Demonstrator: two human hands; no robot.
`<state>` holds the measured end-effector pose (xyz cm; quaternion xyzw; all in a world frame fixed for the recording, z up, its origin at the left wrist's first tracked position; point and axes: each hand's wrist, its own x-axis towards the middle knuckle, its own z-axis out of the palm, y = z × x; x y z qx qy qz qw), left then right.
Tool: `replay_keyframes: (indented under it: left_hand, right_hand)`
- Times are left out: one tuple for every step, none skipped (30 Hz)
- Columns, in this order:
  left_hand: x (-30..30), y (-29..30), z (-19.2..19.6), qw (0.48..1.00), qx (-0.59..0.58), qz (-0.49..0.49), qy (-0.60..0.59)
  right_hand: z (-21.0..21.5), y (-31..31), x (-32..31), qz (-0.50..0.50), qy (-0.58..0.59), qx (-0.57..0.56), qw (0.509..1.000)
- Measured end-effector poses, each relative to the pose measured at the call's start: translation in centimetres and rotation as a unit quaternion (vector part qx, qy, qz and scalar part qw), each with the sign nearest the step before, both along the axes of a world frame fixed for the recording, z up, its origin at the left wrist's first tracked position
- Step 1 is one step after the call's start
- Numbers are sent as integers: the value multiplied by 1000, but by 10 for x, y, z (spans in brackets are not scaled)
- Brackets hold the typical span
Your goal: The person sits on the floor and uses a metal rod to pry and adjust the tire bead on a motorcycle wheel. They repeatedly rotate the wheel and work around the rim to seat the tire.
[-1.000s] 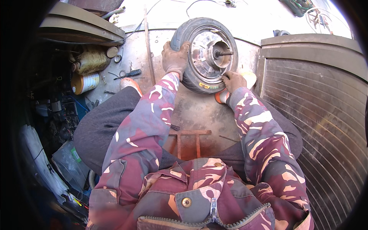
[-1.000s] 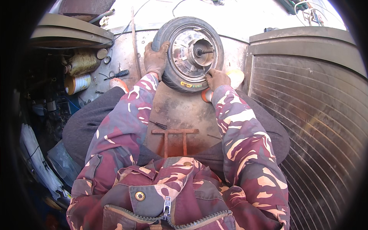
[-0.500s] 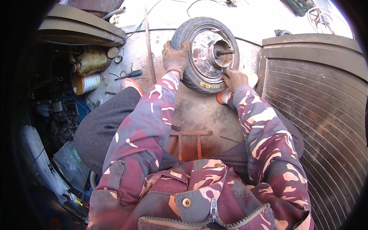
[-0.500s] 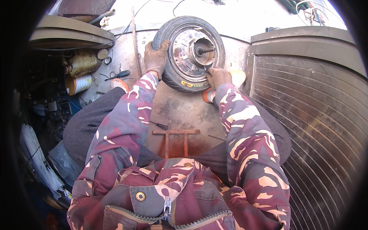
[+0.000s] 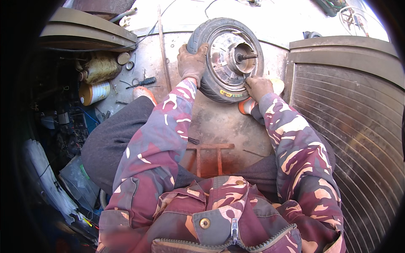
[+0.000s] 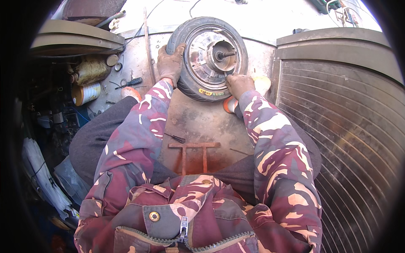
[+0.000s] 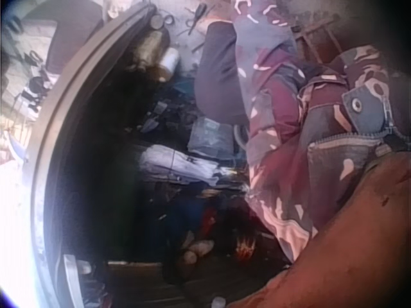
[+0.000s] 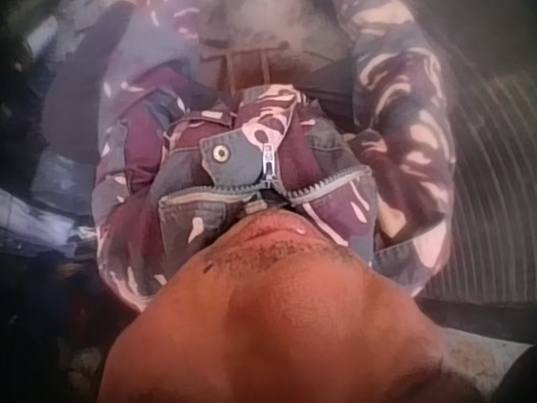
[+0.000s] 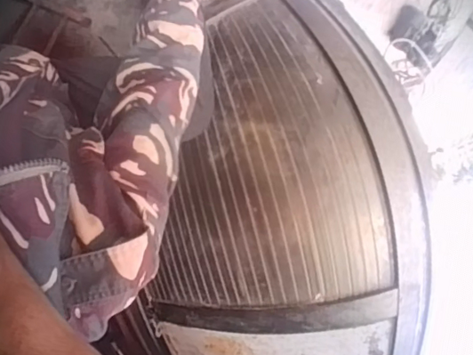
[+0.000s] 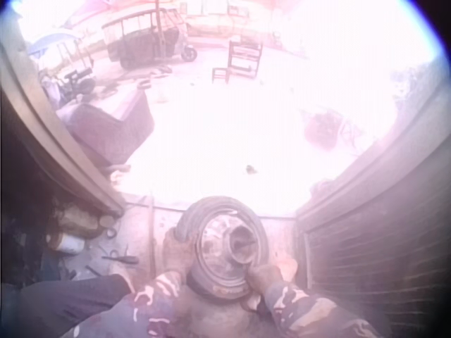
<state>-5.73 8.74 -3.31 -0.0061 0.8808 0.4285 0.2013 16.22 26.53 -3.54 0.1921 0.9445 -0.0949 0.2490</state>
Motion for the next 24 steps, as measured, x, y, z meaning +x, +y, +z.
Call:
replay_keyframes:
  left_hand:
    - [0,0,0,1000,1,-1,3]
    - [0,0,0,1000,3,-2,7]
    - [0,0,0,1000,-1,-1,9]
    - [1,0,0,1000,-4,-1,12]
    - [1,0,0,1000,-10,0,11]
    - [1,0,0,1000,-6,0,9]
    - [1,0,1,1000,-5,0,4]
    - [0,0,1,1000,-2,2,3]
    - [0,0,1,1000,0,1,1]
    - [0,0,1,1000,3,1,3]
    - [0,0,1,1000,6,1,3]
    - [-1,0,1,1000,6,0,5]
    - [-1,0,1,1000,5,-1,7]
    - [-1,0,1,1000,1,0,-2]
    - [-1,0,2,1000,0,-5,2]
    - [-3,0,3,1000,-4,-9,-4]
    - [-3,1,4,1000,-7,-10,-6]
    - [-1,0,6,1000,-15,-12,-12]
    - [0,1,8,1000,-20,-12,-10]
    - [0,1,10,1000,-25,-14,-6]
    - [0,1,11,1000,-24,-12,-5]
    - [1,0,12,1000,-24,-12,-6]
    - [3,0,13,999,-29,-12,-18]
    - [3,0,13,999,-32,-15,-7]
  right_hand:
    - [0,0,0,-20,-3,-13,1000]
    - [1,0,-1,-41,-4,-20,999]
    - [1,-1,-1,-61,2,-32,998]
    - [0,-2,0,-100,1,-40,994]
    - [0,-4,1,-137,8,-52,989]
    - [0,-5,3,-176,16,-64,982]
    - [-1,-7,4,-195,19,-63,979]
    - [-2,-8,5,-216,24,-64,974]
    - [-3,-10,6,-237,30,-63,969]
    - [-3,-11,6,-249,29,-69,966]
    - [-4,-12,6,-263,29,-73,962]
    - [-4,-14,6,-279,26,-78,957]
    - [-4,-15,5,-279,29,-81,956]
    - [-4,-16,5,-282,29,-84,955]
    - [-4,-17,5,-287,25,-85,954]
    - [-4,-18,5,-295,28,-97,950]
    - [-5,-21,6,-306,27,-108,946]
    - [-6,-23,8,-316,27,-120,941]
    - [-9,-24,10,-336,20,-130,933]
    - [-13,-26,11,-357,15,-140,923]
    - [-18,-27,13,-380,9,-150,913]
    - [-25,-29,13,-382,21,-118,916]
    - [-31,-29,15,-401,32,-138,905]
    - [-37,-29,18,-420,42,-160,893]
